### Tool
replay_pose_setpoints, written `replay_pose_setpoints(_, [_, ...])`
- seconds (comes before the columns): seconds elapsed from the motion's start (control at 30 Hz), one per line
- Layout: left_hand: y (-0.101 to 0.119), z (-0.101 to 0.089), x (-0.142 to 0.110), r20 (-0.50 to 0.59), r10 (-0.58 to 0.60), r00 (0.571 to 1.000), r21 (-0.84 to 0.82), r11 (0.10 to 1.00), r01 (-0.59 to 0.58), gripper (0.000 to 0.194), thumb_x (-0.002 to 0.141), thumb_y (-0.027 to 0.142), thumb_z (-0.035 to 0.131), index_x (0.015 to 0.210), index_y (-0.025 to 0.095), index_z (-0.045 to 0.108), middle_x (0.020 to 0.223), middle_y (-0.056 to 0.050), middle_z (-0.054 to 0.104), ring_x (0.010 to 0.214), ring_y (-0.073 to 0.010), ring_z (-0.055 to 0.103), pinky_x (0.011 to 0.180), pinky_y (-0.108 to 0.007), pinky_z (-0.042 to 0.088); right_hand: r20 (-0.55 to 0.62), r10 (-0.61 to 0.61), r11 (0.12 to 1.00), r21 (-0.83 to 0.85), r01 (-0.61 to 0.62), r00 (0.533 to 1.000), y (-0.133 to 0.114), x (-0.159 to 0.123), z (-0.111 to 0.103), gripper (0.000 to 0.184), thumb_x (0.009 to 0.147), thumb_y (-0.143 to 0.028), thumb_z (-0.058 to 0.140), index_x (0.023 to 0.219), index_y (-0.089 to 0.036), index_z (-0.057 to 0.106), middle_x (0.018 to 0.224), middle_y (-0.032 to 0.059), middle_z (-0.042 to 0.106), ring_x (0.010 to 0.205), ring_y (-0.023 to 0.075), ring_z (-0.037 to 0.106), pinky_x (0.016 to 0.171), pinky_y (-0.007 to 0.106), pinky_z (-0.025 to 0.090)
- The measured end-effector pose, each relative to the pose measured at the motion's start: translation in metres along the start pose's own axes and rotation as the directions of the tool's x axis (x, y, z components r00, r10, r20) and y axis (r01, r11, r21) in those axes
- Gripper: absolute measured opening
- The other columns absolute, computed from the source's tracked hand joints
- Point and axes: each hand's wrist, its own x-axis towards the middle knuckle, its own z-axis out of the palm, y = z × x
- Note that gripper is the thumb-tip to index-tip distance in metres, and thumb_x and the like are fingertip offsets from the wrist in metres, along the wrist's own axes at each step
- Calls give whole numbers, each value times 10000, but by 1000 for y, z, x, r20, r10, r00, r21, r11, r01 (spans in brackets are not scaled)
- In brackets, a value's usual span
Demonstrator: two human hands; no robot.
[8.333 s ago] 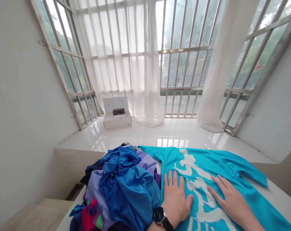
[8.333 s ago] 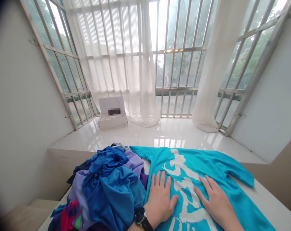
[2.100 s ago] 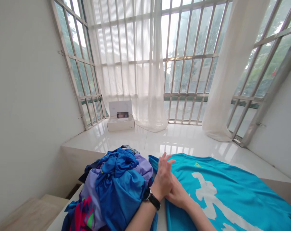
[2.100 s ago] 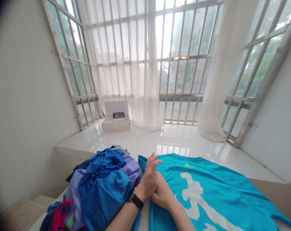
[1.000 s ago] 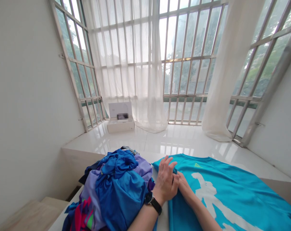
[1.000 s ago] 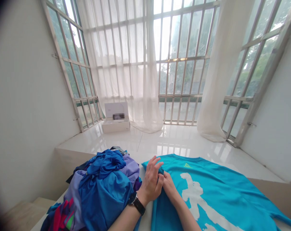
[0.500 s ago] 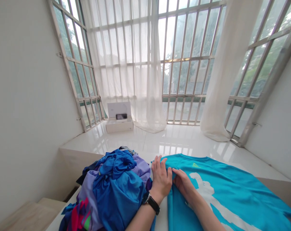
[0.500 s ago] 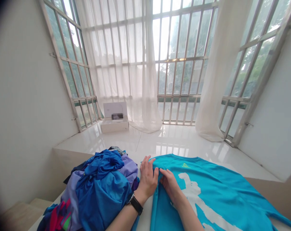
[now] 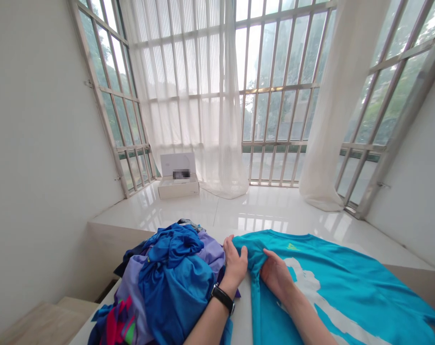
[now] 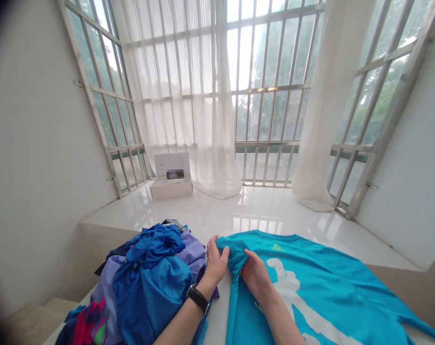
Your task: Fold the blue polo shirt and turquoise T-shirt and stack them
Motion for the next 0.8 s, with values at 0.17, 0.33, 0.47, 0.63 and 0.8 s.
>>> replay_pose_setpoints(0.17, [5,-2,-3,-134,92,987,-96,990,-105,479,908,289,478,1355,133,405,1438,-193,404,1413,-263,353,1183,-399,280,49,14,999,-37,-12,999,-5,-6,10,250,794,-423,633,903,-226,742,951,77,772,1033,286,681,955,439,510])
replay_pose_setpoints(0.33, [10,-3,-7,45,33,998,-223,975,-22,641,857,440,619,1372,120,408,1428,-214,449,1389,-292,399,1165,-411,302,120,2,969,-245,28,993,3,-11,24,558,805,-683,482,1026,-241,743,1136,108,734,1220,322,586,1079,486,408])
replay_pose_setpoints(0.47, [12,-2,-11,195,-32,980,-302,949,91,1045,694,477,800,1496,93,252,1549,-252,326,1463,-317,297,1184,-382,265,148,33,964,-265,7,988,17,-14,31,876,769,-887,275,1154,-234,714,1238,129,689,1303,327,518,1113,488,358])
replay_pose_setpoints(0.63, [13,-2,-13,203,-150,968,-439,869,227,1062,733,499,769,1524,80,198,1536,-232,376,1431,-280,371,1153,-320,317,200,13,969,-242,37,980,21,-14,32,894,756,-906,280,1151,-234,718,1281,141,672,1384,318,435,1153,494,298])
replay_pose_setpoints(0.8, [9,4,-11,158,-345,925,-678,643,356,677,817,339,697,1410,155,427,1463,-139,503,1355,-228,475,1126,-299,368,212,-2,958,-279,62,977,19,-11,30,866,778,-877,314,1127,-199,726,1305,145,661,1394,299,433,1183,464,255])
